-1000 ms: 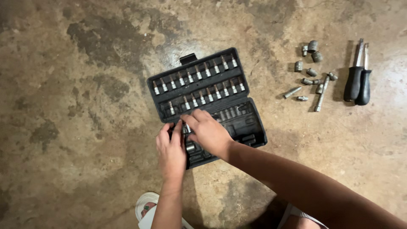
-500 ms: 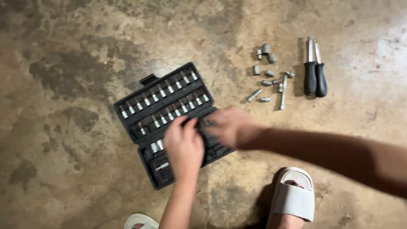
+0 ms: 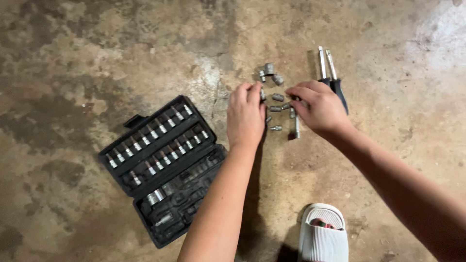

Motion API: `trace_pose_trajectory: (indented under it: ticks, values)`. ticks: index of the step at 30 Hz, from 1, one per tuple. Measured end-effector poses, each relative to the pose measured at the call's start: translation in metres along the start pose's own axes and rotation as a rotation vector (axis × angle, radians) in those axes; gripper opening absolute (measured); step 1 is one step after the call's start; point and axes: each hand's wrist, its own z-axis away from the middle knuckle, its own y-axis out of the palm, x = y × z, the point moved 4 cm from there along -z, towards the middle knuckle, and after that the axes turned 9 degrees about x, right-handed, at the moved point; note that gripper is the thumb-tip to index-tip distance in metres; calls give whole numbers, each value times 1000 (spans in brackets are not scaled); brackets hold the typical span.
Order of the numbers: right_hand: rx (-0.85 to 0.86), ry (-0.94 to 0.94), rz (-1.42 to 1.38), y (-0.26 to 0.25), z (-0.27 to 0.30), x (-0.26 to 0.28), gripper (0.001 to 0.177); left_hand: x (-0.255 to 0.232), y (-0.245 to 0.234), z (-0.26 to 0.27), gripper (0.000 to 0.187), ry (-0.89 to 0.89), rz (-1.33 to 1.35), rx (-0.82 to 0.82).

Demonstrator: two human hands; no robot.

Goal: The person sits on the floor and organizes a set of socket bits and screwdrivers into a black plastic toolbox. They pick up each item from the floor, place it into its designated slot, and finally close the toolbox.

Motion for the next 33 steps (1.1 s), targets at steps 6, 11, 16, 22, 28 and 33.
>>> trace_pose_trajectory:
  ticks: [6, 11, 16, 22, 28, 33]
  values:
    - [-116, -130, 77, 8, -31, 6, 38, 13, 21, -19, 43, -24, -14, 124]
    - [-57, -106, 81, 18, -43, 2, 29, 26, 21, -23, 40, 21, 199, 59]
    - [-93, -22, -55, 18, -41, -1, 26, 32, 26, 3, 44, -318, 1373, 35]
    - [96, 299, -773, 18, -41, -5, 37, 22, -10, 42, 48, -304, 1798, 62]
    - [430, 252, -1867, 13, -4, 40, 48, 10, -51, 63, 46, -192, 1905, 123]
    - [557, 251, -1829, 10, 6, 80, 48, 20, -75, 92, 44, -210, 1895, 5]
